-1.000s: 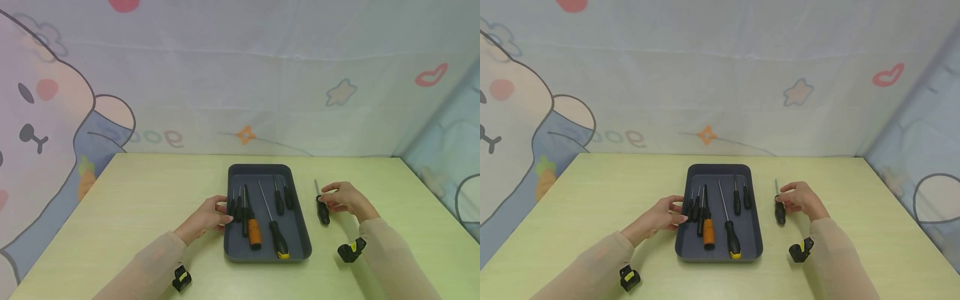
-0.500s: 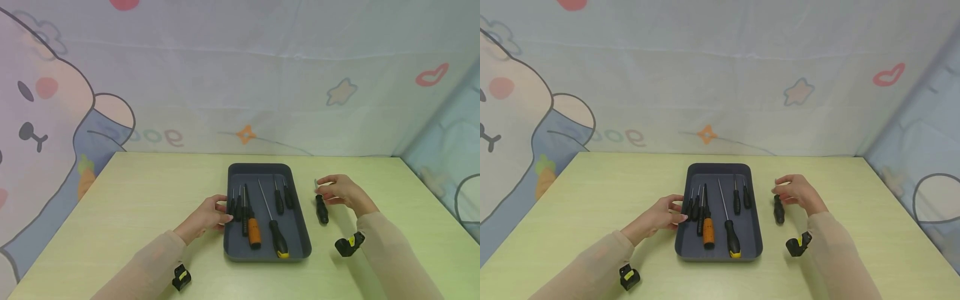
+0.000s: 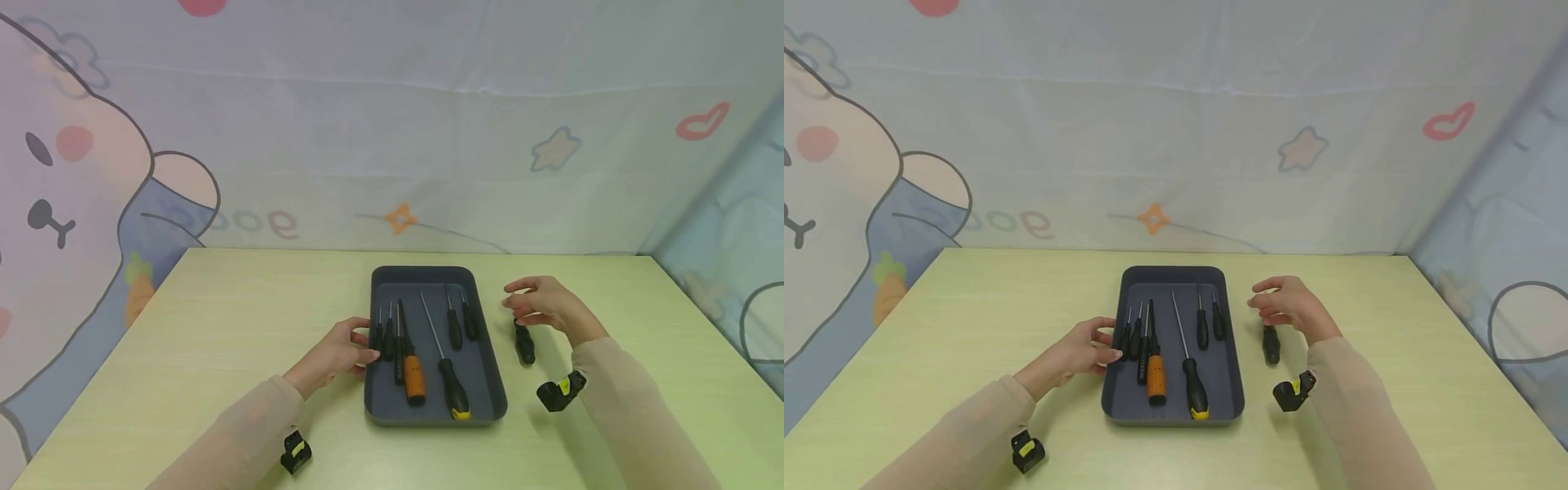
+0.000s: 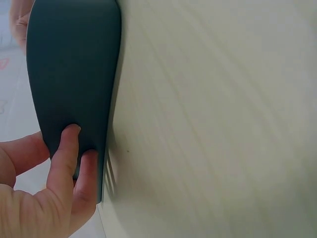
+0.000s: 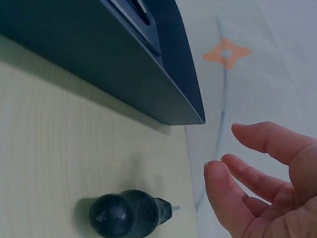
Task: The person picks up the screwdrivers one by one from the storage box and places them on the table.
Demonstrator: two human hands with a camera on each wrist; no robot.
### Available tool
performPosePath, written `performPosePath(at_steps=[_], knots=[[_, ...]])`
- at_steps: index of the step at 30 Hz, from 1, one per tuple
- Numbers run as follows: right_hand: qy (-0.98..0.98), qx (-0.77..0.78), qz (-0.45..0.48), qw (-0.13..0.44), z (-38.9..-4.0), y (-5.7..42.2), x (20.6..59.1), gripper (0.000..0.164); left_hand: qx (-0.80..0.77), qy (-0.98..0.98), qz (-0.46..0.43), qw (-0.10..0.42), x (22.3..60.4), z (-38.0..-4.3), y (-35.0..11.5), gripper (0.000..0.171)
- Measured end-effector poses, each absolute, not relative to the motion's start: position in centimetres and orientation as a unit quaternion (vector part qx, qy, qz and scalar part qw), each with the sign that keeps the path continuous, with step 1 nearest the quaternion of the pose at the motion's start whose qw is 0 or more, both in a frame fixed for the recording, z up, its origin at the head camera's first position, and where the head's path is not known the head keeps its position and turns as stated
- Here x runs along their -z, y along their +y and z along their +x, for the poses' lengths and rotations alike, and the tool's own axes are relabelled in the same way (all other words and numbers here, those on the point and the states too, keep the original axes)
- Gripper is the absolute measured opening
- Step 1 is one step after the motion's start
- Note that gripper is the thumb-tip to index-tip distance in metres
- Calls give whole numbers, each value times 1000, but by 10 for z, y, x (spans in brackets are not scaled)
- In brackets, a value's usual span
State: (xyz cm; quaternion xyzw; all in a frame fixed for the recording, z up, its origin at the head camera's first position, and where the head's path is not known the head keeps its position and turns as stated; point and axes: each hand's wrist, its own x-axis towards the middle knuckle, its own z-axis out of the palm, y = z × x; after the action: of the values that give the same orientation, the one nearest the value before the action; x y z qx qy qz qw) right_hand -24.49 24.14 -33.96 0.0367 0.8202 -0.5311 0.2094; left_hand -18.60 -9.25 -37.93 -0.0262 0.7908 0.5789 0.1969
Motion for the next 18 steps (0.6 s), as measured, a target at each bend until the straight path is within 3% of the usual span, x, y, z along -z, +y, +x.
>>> performPosePath(at_steps=[18], knots=[[814, 542, 15, 207, -250, 213, 337, 57, -577, 792, -30, 198, 379, -186, -93, 61]])
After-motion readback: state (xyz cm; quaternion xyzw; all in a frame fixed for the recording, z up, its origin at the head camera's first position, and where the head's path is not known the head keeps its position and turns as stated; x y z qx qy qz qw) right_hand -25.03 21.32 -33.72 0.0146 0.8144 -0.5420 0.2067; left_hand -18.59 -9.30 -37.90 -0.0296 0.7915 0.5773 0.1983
